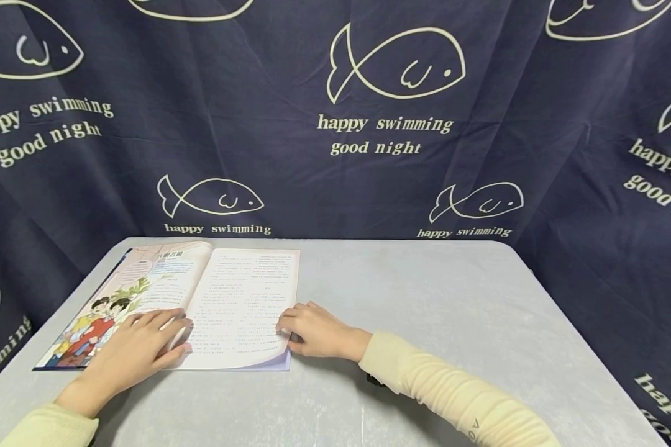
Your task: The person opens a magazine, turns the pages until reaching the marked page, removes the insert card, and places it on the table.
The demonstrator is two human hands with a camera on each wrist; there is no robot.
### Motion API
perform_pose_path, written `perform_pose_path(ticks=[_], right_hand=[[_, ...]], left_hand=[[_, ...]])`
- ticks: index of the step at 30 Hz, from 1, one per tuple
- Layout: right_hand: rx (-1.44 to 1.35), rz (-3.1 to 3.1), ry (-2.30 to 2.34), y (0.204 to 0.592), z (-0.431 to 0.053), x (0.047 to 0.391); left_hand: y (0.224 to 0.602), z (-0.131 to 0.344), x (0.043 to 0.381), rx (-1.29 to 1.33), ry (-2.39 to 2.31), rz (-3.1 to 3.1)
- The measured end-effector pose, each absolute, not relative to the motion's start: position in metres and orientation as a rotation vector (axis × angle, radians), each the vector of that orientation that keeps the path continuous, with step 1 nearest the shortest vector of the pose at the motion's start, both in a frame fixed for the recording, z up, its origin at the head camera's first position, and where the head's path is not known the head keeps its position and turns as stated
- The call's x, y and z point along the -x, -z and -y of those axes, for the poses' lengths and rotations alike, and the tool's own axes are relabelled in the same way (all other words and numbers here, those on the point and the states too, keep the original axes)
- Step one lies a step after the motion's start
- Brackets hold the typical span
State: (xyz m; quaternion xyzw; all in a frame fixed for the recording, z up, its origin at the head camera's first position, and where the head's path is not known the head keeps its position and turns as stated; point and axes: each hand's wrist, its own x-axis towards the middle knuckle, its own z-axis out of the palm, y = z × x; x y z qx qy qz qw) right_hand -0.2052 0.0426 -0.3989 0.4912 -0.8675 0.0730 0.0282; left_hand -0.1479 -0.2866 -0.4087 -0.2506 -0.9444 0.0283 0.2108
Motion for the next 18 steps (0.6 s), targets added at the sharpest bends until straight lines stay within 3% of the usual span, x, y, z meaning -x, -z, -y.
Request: perform_pose_path(ticks=[18], right_hand=[[-1.451, 2.664, -0.304, 0.3916, -0.039, 0.2082]], left_hand=[[0.4048, 0.2787, 0.1413, 0.691, -0.081, 2.723]])
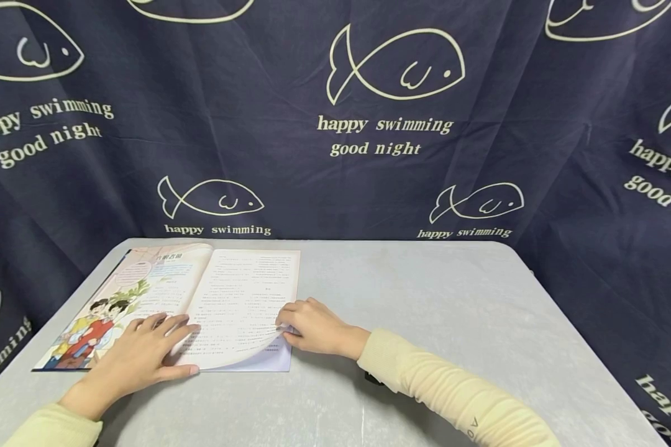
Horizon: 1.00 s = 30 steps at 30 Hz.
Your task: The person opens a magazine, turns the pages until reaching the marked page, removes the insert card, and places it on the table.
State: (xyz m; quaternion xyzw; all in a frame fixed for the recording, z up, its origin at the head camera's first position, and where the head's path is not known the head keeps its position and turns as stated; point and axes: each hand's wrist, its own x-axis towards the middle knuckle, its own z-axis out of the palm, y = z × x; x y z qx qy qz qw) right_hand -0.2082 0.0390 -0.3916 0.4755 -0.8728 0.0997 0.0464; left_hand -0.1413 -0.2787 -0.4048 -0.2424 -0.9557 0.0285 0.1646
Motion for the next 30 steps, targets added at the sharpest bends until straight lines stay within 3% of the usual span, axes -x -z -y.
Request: perform_pose_path(ticks=[30], right_hand=[[-1.329, 2.619, -0.368, 0.385, -0.0351, 0.2096]], left_hand=[[0.4052, 0.2756, 0.1413, 0.671, -0.052, 2.761]])
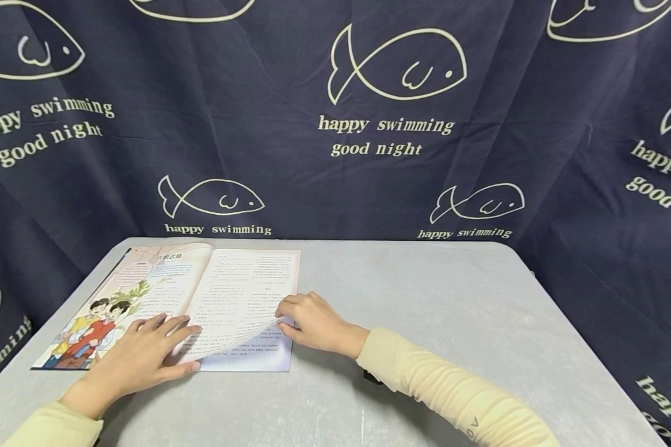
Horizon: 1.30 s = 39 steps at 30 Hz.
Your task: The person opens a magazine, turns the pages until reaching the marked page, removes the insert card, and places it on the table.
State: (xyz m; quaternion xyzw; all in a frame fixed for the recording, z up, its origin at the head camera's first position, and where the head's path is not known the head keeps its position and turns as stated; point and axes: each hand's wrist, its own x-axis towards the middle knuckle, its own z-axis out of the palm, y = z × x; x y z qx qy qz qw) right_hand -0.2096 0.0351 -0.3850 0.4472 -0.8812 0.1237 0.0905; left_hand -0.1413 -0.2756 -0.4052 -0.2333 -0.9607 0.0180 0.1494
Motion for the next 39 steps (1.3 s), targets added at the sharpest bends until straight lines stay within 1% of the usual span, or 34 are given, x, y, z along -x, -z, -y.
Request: perform_pose_path(ticks=[21, 39], right_hand=[[-1.245, 2.66, -0.418, 0.38, -0.041, 0.204], [-1.24, 2.624, -0.429, 0.381, -0.046, 0.204]], left_hand=[[0.4, 0.275, 0.142, 0.656, -0.059, 2.797], [0.402, 0.284, 0.147, 0.694, -0.057, 2.708]])
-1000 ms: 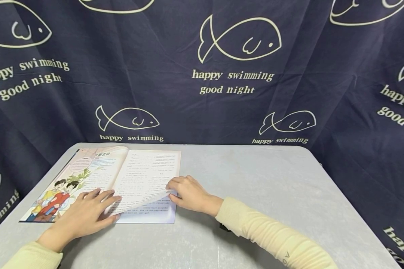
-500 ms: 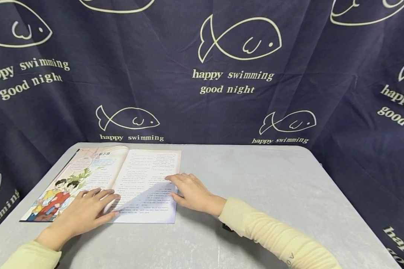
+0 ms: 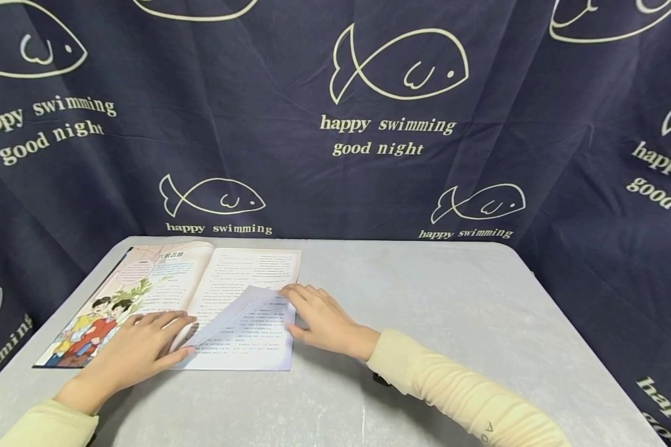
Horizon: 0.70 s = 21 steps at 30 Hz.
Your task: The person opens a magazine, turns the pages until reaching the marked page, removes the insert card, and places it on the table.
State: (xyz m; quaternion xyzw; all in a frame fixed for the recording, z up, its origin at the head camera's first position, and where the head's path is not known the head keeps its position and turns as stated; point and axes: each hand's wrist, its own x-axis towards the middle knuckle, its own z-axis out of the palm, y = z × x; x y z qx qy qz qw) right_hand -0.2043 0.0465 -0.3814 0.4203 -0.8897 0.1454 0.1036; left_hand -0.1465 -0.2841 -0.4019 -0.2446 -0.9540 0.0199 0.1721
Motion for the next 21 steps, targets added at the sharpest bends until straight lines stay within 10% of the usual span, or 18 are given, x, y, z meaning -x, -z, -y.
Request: perform_pose_path(ticks=[21], right_hand=[[-1.35, 2.704, -0.283, 0.3865, -0.0434, 0.197]], left_hand=[[0.4012, 0.2896, 0.1466, 0.587, -0.055, 2.619]])
